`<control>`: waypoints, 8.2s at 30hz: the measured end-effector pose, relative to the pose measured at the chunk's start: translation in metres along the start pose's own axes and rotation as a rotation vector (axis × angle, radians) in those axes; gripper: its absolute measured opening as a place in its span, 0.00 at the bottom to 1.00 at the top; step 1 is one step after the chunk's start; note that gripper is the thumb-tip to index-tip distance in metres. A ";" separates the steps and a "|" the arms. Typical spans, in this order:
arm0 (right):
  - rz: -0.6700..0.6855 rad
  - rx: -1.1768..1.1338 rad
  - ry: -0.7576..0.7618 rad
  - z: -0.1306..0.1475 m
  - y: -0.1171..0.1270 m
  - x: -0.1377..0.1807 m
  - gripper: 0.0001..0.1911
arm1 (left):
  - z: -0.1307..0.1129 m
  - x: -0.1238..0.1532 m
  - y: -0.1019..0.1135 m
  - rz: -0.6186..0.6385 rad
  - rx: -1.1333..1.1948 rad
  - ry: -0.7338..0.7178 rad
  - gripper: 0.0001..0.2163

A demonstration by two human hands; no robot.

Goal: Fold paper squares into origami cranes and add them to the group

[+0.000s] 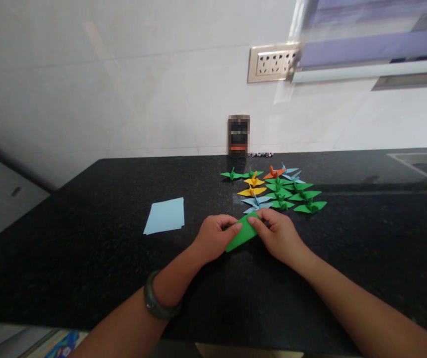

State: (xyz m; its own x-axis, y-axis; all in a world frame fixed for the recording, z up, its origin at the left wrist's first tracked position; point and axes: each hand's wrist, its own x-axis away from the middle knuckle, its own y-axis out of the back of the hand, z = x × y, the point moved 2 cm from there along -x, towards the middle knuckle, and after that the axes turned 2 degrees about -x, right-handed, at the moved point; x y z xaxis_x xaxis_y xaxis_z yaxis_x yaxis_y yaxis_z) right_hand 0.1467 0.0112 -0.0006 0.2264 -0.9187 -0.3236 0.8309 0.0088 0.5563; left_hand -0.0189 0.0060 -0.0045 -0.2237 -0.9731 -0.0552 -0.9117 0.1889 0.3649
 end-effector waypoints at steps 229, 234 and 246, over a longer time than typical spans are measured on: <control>0.201 -0.946 -0.586 0.009 -0.031 0.015 0.17 | -0.005 0.010 -0.009 -0.246 0.167 0.074 0.12; 0.201 -0.859 -0.622 0.009 -0.026 0.012 0.15 | -0.002 0.008 -0.005 -0.286 0.131 0.083 0.13; -0.083 -0.950 -0.686 0.005 -0.023 0.011 0.13 | -0.011 0.010 -0.009 -0.124 0.046 0.098 0.12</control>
State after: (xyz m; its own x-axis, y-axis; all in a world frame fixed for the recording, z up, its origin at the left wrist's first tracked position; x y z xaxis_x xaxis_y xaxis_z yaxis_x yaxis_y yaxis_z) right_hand 0.1279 -0.0007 -0.0133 0.0730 -0.9480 0.3096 0.9414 -0.0370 -0.3353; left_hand -0.0090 -0.0069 0.0017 -0.0759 -0.9971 -0.0059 -0.9455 0.0701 0.3179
